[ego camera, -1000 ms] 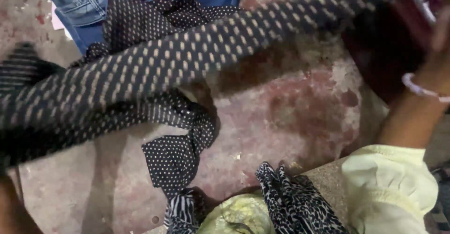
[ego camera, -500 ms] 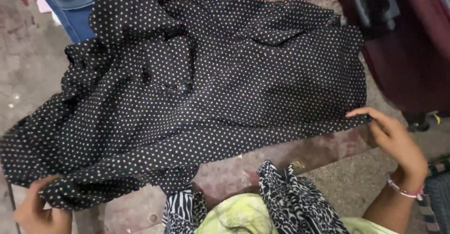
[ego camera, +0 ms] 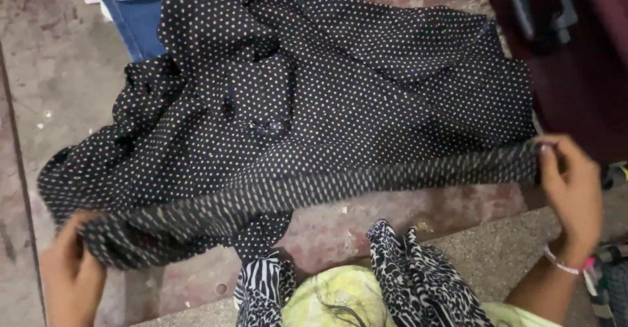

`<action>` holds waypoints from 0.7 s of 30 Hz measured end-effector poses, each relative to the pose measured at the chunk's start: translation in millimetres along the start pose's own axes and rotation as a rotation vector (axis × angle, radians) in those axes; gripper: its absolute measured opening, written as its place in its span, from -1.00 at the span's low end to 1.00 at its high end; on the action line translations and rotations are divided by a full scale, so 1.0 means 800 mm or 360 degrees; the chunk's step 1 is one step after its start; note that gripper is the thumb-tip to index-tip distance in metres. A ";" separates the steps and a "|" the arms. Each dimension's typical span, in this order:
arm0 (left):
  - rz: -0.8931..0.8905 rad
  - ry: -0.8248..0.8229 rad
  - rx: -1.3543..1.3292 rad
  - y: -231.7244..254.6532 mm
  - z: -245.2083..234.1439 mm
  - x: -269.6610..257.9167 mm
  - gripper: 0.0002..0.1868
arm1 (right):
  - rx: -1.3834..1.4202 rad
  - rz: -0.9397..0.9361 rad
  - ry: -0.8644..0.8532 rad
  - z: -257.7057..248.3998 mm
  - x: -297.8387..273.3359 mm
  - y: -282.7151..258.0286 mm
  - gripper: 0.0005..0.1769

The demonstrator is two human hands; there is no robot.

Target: The person folds a striped shirt, a polka-dotted top, and a pink top on the floor. Each garment is smoothed, folded into a compact rectangle, and placed into an open suitcase.

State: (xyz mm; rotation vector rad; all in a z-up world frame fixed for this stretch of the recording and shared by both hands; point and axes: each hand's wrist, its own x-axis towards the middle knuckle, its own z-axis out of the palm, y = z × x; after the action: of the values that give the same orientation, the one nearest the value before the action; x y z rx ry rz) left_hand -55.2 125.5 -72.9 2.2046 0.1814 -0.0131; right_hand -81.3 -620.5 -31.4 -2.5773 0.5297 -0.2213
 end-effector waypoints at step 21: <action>0.0259 0.0217 0.0799 0.075 0.061 0.089 -0.75 | 0.0222 -0.1983 -0.0713 0.143 -0.052 -0.263 -0.65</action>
State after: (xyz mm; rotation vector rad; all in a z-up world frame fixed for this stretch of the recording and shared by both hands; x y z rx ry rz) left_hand 26.4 60.3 -59.7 2.7177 0.0780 0.2024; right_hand -22.3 -385.0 -27.4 -2.3336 -1.2266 -0.0635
